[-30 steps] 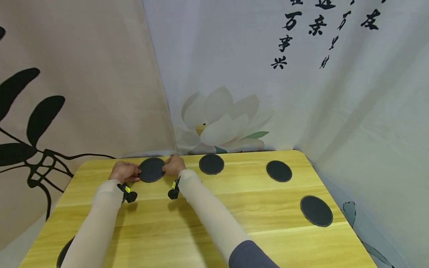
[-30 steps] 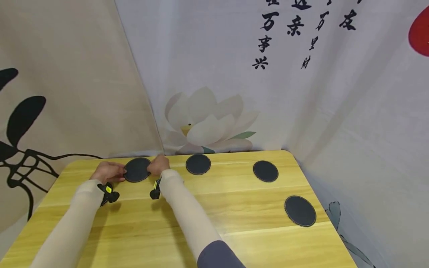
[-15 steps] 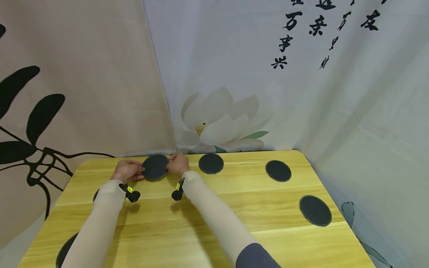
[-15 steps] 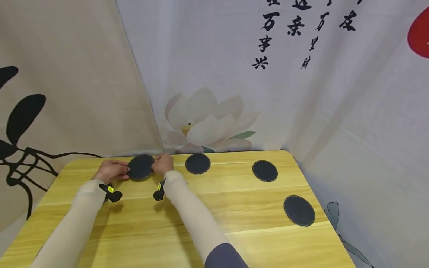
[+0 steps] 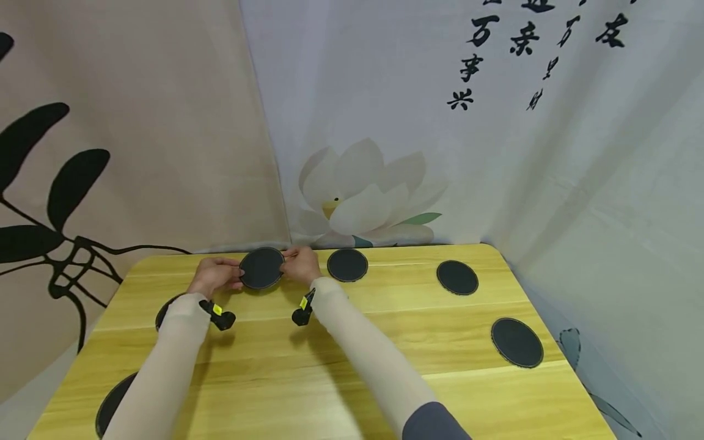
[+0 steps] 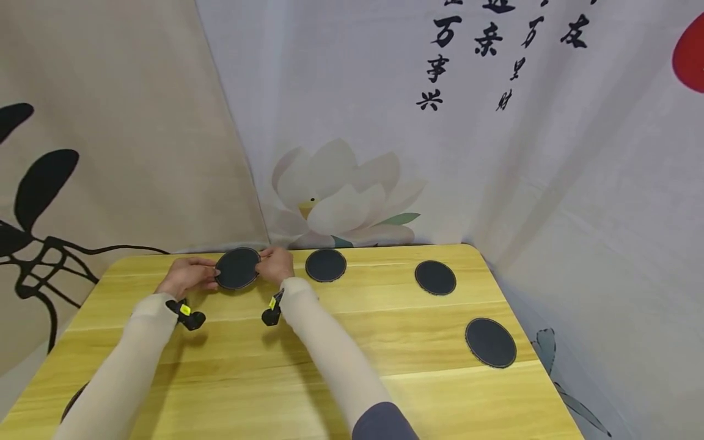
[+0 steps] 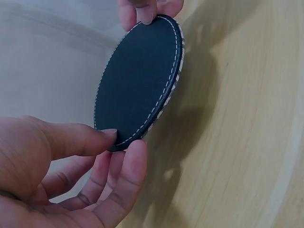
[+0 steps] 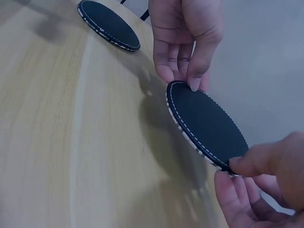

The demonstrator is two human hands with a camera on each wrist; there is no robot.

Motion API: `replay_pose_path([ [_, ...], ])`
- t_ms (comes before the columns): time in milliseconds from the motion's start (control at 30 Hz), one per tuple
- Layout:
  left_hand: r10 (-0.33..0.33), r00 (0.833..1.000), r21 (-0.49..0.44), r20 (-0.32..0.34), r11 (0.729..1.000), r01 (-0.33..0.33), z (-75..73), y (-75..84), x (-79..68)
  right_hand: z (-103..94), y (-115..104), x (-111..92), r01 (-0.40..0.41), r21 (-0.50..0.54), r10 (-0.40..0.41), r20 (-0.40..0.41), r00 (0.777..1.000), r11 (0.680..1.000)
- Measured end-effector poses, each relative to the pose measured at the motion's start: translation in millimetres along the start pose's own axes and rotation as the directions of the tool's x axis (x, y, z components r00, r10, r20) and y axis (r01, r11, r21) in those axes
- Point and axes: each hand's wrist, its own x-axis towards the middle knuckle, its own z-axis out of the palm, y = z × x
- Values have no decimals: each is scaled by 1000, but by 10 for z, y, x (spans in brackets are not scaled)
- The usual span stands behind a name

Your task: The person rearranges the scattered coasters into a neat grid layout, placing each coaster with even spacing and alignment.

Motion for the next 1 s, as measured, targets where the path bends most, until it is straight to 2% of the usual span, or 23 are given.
replay_pose_path([
  [333, 55, 998, -5, 9, 998, -55, 155, 75, -128, -194, 19, -124, -1, 167, -6, 45, 999, 986],
  [500, 72, 997, 20, 9, 997, -72, 181, 116, -173, -284, 5, -183, -9, 214, -6, 71, 997, 977],
  [600, 80, 997, 32, 7, 996, -80, 183, 135, -214, -308, 4, -204, -9, 224, -6, 68, 998, 975],
  [767, 88, 996, 47, 12, 995, -89, 181, 114, -318, -306, 30, -223, -6, 183, -3, 48, 999, 983],
  [1000, 124, 992, 22, 18, 992, -124, 212, 58, -420, -348, 47, -324, -10, 170, -1, 60, 998, 985],
])
